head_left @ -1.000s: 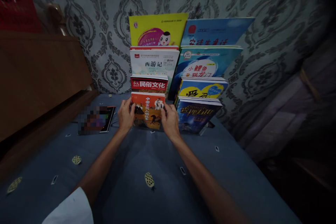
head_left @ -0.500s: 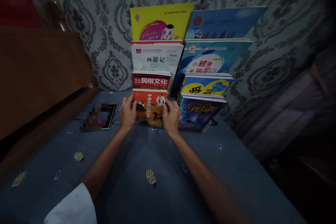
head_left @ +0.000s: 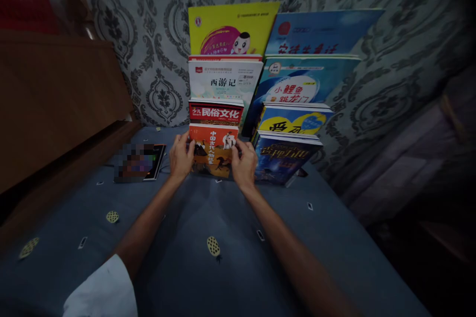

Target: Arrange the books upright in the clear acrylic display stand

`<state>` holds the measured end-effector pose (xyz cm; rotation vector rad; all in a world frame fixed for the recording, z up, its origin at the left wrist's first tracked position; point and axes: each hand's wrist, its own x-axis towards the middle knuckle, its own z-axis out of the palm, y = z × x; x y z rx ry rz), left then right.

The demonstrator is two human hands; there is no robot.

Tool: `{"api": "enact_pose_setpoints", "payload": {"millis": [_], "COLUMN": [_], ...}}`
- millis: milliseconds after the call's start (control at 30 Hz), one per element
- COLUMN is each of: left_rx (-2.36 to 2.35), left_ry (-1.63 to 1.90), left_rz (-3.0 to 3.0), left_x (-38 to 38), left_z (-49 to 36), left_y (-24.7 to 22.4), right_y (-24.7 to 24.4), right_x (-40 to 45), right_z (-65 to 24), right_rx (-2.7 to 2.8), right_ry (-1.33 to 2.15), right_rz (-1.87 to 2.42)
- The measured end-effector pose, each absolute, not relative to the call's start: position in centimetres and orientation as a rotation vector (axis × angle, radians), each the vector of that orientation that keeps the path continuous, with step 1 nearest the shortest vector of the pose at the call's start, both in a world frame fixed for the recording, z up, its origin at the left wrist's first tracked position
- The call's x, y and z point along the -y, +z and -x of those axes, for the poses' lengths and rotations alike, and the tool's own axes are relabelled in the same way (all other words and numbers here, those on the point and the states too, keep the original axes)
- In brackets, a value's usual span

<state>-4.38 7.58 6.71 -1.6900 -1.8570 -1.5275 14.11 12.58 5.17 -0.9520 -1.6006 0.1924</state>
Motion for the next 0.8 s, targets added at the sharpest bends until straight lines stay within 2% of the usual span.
{"api": "enact_pose_setpoints", "payload": {"millis": [433,800], "left_rx": [1.691,1.854], "left_ry": [-1.404,-1.108], "left_rz": [1.727,1.709], "left_x": [-6.7,-5.8], "left_z": [4.0,3.5], "left_y": [7.4,8.6], "right_y": [4.8,5.5], "right_x": [-11.3,-10.0], "right_z": [-15.0,-14.9], "right_rx": [1.636,1.586], "right_ry": [0.215,0.180], "right_rz": [0.912,0.905]}}
